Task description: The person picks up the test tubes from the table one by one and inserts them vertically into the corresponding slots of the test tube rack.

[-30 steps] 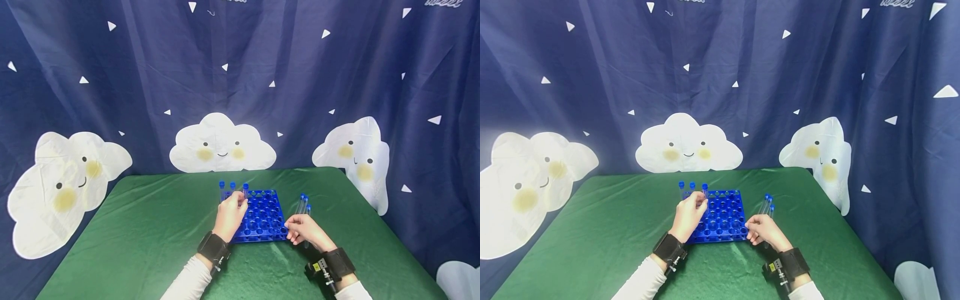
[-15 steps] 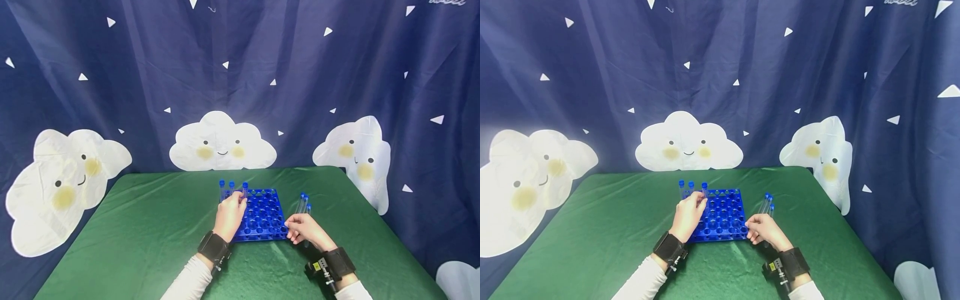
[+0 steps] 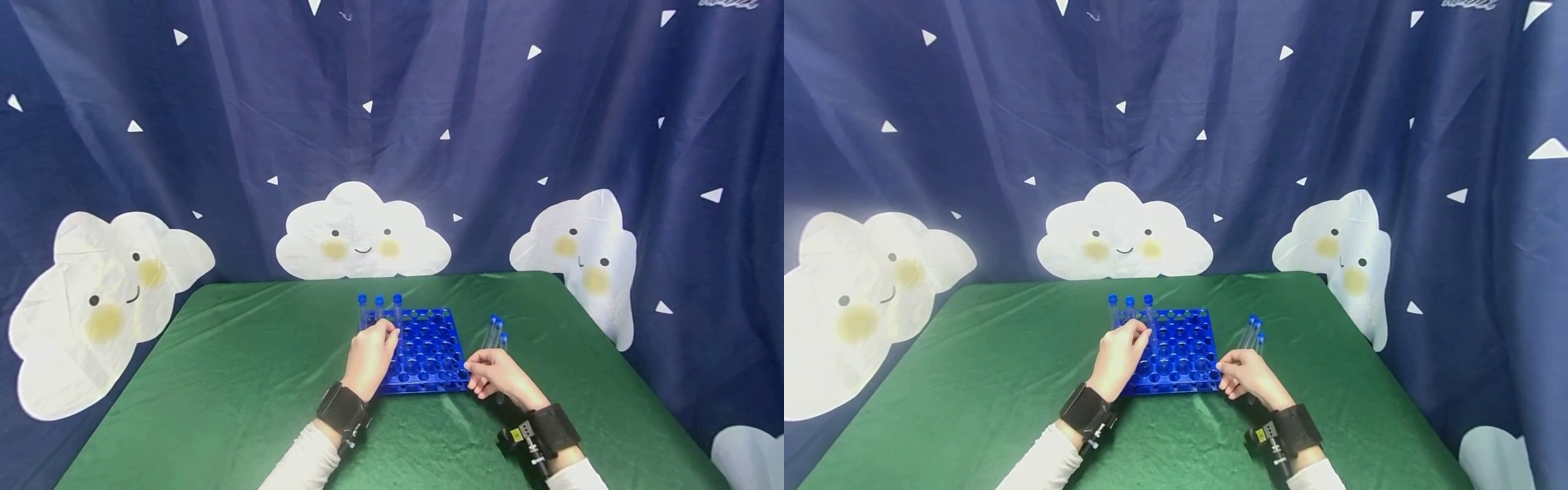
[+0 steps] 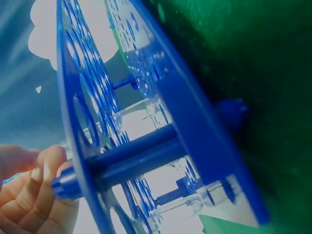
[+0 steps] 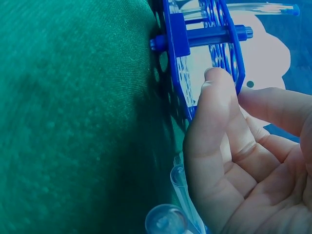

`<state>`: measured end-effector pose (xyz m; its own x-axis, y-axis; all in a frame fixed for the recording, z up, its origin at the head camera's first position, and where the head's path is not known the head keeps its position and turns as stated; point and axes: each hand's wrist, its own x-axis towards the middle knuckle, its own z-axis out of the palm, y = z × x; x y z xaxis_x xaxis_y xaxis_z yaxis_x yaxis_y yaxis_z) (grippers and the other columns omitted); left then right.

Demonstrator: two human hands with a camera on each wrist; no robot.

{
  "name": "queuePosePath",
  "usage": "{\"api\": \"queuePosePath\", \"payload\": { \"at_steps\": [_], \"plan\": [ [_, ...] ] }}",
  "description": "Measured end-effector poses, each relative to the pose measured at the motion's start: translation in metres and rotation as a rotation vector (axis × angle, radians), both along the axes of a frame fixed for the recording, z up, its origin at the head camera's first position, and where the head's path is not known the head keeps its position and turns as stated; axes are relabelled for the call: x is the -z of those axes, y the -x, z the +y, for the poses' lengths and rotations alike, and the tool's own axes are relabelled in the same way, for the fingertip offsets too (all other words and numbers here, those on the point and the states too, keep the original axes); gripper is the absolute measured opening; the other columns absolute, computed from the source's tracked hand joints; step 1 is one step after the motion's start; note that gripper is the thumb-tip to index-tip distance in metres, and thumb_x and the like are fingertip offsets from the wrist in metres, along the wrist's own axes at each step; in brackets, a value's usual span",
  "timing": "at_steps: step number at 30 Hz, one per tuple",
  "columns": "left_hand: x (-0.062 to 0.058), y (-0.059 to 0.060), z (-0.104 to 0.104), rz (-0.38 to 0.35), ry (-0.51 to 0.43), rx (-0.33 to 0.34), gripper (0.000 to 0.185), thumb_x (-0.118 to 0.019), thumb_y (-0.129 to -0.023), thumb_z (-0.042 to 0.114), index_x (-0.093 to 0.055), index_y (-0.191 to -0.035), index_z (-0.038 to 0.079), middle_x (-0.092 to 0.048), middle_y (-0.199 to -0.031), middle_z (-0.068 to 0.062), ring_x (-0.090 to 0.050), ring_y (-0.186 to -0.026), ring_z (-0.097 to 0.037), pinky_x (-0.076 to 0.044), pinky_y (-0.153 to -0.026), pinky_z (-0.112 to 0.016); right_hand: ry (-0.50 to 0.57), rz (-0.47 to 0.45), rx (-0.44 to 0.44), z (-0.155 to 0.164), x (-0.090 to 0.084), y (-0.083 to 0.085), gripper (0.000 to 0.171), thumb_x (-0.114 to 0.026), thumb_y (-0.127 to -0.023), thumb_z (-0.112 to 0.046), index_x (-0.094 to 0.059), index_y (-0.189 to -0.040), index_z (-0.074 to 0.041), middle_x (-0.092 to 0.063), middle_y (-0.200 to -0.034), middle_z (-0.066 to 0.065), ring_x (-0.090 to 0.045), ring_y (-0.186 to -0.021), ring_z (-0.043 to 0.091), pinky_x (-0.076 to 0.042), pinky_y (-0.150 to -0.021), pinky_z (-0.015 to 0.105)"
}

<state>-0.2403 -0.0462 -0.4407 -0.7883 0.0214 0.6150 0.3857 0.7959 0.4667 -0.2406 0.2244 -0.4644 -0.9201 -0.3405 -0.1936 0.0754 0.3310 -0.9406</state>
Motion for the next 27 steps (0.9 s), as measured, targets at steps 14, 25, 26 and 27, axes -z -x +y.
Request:
{"api": "queuePosePath", "payload": {
  "at_steps": [14,25,26,27],
  "plan": [
    [0.017,-0.024,-0.051,-0.13,0.008,0.01,0.012,-0.074,-0.086,0.021,-0.064,-0.081,0.014,-0.056,-0.062,0.009,-0.047,-0.055,-0.002,-0.041,-0.051,-0.019,-0.001,0.008,-0.009,-0.001,-0.002,-0.001,0.028,-0.054,-0.099,-0.015,-0.057,-0.107,0.012,-0.064,-0.068,0.004,-0.06,-0.056,0.01,-0.057,-0.054,0.029],
    [0.028,-0.029,-0.073,-0.6,-0.315,0.115,0.022,-0.07,-0.089,0.026,-0.066,-0.094,0.004,-0.064,-0.065,-0.001,-0.058,-0.052,-0.008,-0.052,-0.049,-0.024,0.001,0.006,-0.006,-0.001,-0.003,-0.001,0.03,-0.054,-0.099,-0.015,-0.056,-0.108,0.014,-0.064,-0.067,0.004,-0.06,-0.055,0.011,-0.057,-0.054,0.03],
    [0.03,-0.029,-0.074,-0.655,-0.378,0.142,0.024,-0.07,-0.089,0.024,-0.066,-0.096,0.002,-0.065,-0.066,-0.003,-0.059,-0.052,-0.009,-0.054,-0.049,-0.025,0.004,0.005,-0.007,-0.001,-0.003,-0.001,0.03,-0.054,-0.099,-0.015,-0.056,-0.108,0.014,-0.064,-0.067,0.004,-0.06,-0.055,0.011,-0.057,-0.054,0.03],
    [0.031,-0.028,-0.075,-0.704,-0.444,0.17,0.025,-0.069,-0.09,0.023,-0.065,-0.099,-0.001,-0.065,-0.068,-0.004,-0.06,-0.052,-0.01,-0.055,-0.05,-0.026,0.006,0.005,-0.009,-0.001,-0.003,-0.001,0.03,-0.054,-0.099,-0.015,-0.055,-0.108,0.014,-0.065,-0.067,0.004,-0.06,-0.055,0.01,-0.057,-0.054,0.03]
  ]
}}
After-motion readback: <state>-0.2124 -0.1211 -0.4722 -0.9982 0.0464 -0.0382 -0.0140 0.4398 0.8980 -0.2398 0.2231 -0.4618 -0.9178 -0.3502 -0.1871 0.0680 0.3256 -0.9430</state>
